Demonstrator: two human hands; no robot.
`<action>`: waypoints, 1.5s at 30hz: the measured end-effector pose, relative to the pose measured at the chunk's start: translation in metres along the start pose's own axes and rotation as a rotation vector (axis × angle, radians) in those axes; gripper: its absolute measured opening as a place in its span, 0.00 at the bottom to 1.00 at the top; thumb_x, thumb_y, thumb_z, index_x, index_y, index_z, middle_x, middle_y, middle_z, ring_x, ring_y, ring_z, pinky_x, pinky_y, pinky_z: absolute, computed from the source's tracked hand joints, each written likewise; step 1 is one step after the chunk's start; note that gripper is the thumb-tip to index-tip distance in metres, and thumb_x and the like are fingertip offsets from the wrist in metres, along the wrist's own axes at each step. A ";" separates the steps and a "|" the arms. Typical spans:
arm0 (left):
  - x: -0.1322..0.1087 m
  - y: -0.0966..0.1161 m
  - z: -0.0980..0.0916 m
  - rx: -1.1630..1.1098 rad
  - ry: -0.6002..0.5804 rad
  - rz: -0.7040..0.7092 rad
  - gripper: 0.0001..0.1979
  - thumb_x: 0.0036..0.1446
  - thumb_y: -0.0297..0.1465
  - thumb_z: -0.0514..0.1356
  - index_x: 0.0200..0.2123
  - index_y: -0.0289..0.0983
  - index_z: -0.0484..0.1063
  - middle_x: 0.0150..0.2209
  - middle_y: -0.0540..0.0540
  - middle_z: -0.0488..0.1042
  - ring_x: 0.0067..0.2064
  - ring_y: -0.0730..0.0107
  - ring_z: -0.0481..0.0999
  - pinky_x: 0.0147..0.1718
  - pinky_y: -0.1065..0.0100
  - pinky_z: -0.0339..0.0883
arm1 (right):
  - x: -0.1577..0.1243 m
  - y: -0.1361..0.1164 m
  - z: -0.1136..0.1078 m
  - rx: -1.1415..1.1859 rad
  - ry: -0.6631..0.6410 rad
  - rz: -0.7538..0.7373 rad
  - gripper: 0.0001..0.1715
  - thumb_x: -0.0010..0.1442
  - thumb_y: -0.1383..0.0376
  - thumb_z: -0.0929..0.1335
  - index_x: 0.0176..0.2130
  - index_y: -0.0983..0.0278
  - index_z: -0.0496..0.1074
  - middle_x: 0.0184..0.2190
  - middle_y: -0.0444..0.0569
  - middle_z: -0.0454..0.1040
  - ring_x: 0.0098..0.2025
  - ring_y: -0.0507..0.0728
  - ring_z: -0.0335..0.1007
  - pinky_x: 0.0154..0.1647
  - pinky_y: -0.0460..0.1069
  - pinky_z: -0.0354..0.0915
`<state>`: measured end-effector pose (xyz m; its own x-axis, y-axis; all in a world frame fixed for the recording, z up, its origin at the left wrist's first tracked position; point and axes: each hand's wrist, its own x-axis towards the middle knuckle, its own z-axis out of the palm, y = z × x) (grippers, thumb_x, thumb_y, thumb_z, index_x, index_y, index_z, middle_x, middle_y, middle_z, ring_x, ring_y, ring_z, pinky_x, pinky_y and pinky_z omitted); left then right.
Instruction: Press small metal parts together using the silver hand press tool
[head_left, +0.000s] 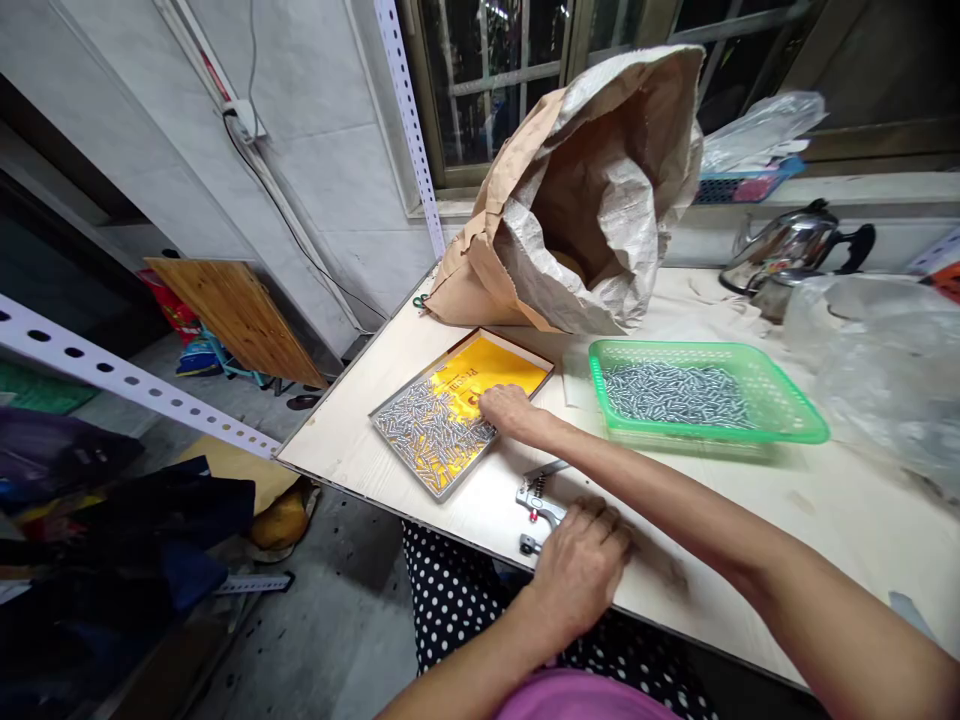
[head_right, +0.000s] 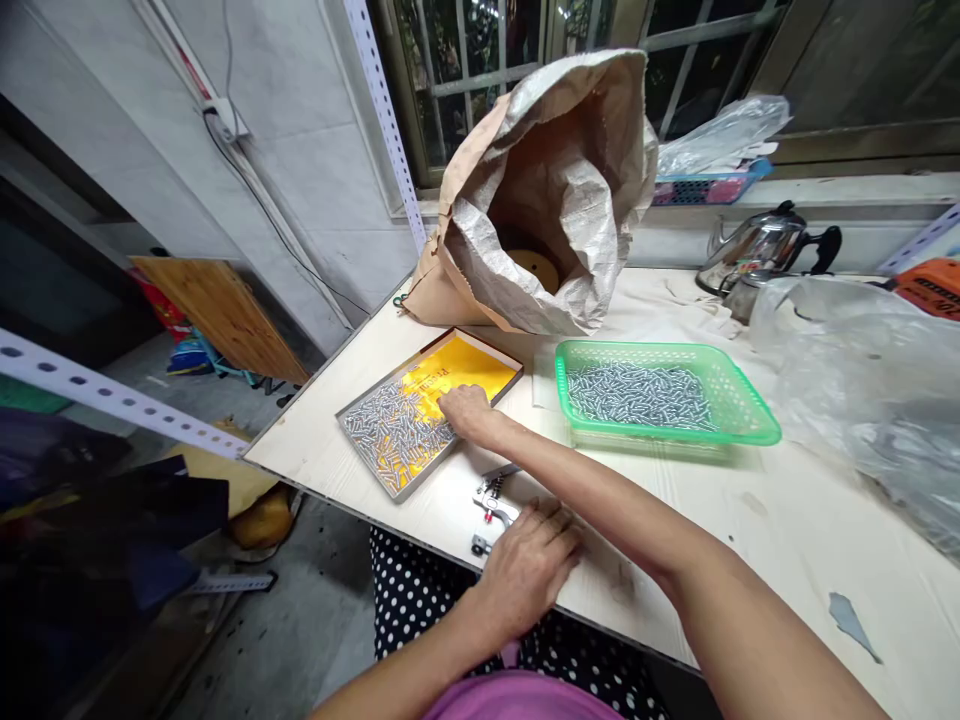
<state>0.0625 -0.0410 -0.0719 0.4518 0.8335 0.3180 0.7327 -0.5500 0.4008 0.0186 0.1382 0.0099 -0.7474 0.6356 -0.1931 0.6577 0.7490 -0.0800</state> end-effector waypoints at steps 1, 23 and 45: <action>0.000 0.000 0.001 -0.008 0.004 -0.003 0.14 0.65 0.28 0.51 0.50 0.35 0.70 0.53 0.43 0.73 0.59 0.62 0.66 0.64 0.59 0.55 | 0.002 0.000 0.004 -0.004 -0.001 0.011 0.18 0.62 0.75 0.61 0.49 0.71 0.74 0.44 0.66 0.75 0.48 0.64 0.73 0.41 0.52 0.66; -0.006 0.005 -0.055 -1.026 0.497 -0.821 0.16 0.60 0.39 0.58 0.45 0.34 0.75 0.38 0.44 0.76 0.35 0.69 0.76 0.38 0.68 0.70 | -0.184 0.021 0.023 0.384 0.238 0.148 0.09 0.64 0.64 0.63 0.33 0.64 0.70 0.30 0.46 0.74 0.30 0.52 0.67 0.29 0.47 0.53; -0.009 -0.033 -0.056 -0.786 0.040 -0.986 0.20 0.45 0.44 0.66 0.30 0.31 0.78 0.17 0.52 0.68 0.17 0.78 0.63 0.17 0.76 0.56 | -0.237 0.036 0.083 0.300 0.307 0.284 0.13 0.65 0.68 0.63 0.48 0.65 0.70 0.45 0.54 0.68 0.44 0.58 0.67 0.41 0.51 0.66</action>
<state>0.0060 -0.0335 -0.0396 -0.1390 0.9116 -0.3868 0.2431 0.4100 0.8791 0.2269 -0.0010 -0.0284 -0.4991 0.8654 0.0442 0.8029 0.4810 -0.3521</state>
